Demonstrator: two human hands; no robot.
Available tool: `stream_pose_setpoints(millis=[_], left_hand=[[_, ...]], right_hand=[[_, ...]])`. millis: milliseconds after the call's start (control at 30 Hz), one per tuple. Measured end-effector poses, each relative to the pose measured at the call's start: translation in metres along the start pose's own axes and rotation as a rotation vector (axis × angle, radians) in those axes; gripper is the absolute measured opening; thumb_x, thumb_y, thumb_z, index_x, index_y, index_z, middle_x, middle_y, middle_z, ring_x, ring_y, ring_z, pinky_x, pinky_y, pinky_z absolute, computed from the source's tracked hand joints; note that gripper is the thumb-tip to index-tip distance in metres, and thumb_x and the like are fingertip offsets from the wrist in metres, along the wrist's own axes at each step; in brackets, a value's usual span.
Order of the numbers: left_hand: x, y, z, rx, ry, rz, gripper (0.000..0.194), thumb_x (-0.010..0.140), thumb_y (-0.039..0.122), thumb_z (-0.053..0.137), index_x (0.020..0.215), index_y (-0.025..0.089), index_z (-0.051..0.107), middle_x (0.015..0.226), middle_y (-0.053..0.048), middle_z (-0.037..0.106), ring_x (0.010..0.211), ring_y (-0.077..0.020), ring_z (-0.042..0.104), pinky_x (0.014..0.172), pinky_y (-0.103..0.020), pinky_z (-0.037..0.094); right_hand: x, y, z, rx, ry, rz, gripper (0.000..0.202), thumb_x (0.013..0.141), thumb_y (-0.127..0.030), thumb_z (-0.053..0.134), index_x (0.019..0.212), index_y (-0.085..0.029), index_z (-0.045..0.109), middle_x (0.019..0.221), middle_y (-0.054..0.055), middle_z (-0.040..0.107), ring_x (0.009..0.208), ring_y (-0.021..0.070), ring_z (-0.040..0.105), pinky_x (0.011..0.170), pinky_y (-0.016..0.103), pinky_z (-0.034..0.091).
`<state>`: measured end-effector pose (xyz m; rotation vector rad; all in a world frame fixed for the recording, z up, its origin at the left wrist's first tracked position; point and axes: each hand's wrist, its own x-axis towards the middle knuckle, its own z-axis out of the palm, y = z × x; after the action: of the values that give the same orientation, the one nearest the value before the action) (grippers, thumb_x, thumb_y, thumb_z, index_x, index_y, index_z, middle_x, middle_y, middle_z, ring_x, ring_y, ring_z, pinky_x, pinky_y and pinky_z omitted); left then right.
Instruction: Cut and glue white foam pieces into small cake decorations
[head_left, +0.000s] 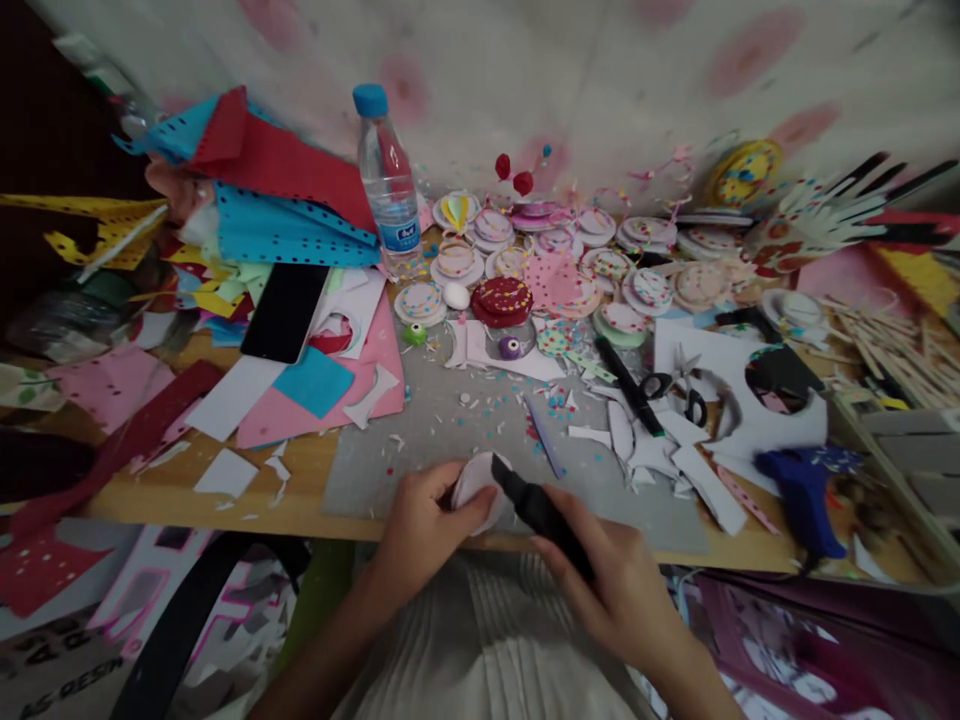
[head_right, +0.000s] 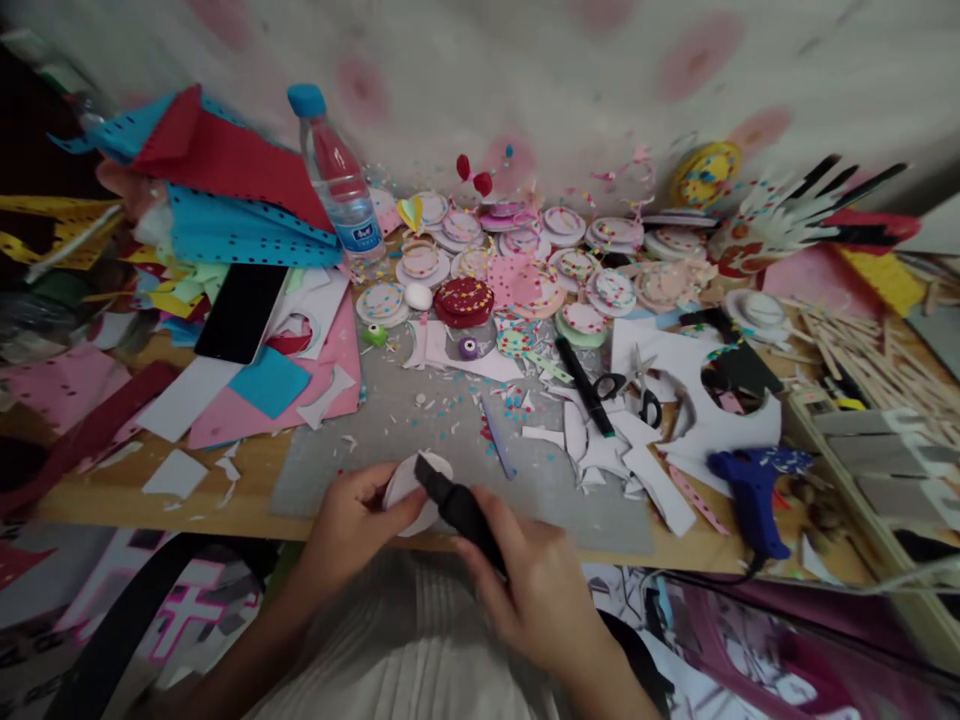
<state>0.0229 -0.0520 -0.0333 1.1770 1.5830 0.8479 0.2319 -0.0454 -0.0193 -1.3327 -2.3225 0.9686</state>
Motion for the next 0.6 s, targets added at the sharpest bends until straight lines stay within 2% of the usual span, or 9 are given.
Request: stream_pose_setpoints(millis=[133,300,467,600], left_hand=[[-0.004,0.008,-0.005,0.081,0.034,0.037,0.010,0.066,0.019,0.056,0.057,0.017,0.053,0.052,0.006,0.044,0.051,-0.0089,0.041,0.047,-0.019,0.028],[-0.007,0.007,-0.007,0.130,0.093,0.066,0.011,0.063,0.018,0.055,0.054,0.018,0.048,0.049,0.007,0.044,0.049,-0.0083,0.039,0.047,-0.019,0.027],[-0.009,0.005,-0.007,0.137,0.085,0.073,0.015,0.069,0.020,0.057,0.055,0.017,0.050,0.049,0.007,0.043,0.049,-0.0081,0.039,0.047,-0.019,0.028],[-0.014,0.006,-0.011,0.143,0.075,0.062,0.022,0.078,0.031,0.060,0.064,0.016,0.063,0.053,0.004,0.049,0.051,-0.0092,0.045,0.047,-0.019,0.033]], right_hand=[[0.006,-0.011,0.003,-0.073,-0.060,-0.125,0.036,0.097,-0.035,0.041,0.127,-0.018,0.049,0.089,0.010,0.073,0.071,0.0225,0.070,0.060,0.028,0.050],[0.012,-0.017,0.004,-0.093,-0.087,-0.152,0.035,0.097,-0.033,0.040,0.127,-0.017,0.049,0.086,0.009,0.073,0.067,0.0224,0.070,0.056,0.028,0.050],[0.014,-0.012,0.010,-0.054,-0.083,-0.102,0.035,0.096,-0.032,0.044,0.128,-0.019,0.050,0.088,0.009,0.074,0.067,0.0228,0.071,0.057,0.028,0.050],[0.015,0.009,0.008,-0.046,0.041,0.069,0.036,0.096,-0.038,0.043,0.124,-0.019,0.053,0.089,0.011,0.074,0.067,0.0260,0.071,0.055,0.031,0.049]])
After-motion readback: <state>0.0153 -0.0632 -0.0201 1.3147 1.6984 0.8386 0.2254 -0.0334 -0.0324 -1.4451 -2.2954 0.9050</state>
